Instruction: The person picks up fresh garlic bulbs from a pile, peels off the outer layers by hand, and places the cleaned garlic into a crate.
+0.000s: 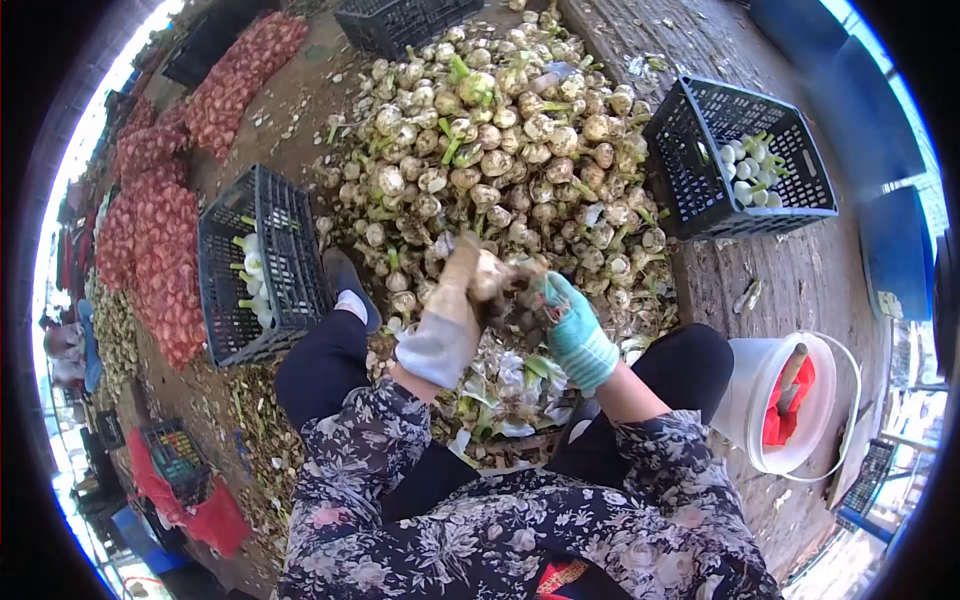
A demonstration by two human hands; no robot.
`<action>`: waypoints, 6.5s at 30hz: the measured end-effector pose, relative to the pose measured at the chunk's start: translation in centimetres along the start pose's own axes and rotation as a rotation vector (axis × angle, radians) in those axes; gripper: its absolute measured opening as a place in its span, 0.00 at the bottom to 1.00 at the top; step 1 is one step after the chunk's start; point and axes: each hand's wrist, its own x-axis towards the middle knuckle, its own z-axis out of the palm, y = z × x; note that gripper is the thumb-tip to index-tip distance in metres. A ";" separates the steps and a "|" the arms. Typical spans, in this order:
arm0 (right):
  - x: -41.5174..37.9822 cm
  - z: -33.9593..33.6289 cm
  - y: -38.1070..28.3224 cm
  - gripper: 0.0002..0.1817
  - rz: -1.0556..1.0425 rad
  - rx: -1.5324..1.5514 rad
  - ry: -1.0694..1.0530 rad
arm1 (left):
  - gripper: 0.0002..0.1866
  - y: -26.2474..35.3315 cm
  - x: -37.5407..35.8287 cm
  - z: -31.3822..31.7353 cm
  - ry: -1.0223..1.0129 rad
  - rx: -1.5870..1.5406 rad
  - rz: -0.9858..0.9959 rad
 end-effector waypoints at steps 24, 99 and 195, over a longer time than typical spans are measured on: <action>0.7 1.6 -1.9 0.13 -0.092 -0.052 0.050 | 0.40 -2.3 -0.1 0.3 -0.131 0.401 0.837; 2.6 0.4 -4.0 0.10 0.196 -0.456 -0.061 | 0.53 0.0 -0.4 -4.4 -0.473 0.545 0.226; 3.4 -8.1 -8.7 0.16 -0.230 0.278 0.262 | 0.18 -0.3 0.2 0.5 0.020 -0.137 0.160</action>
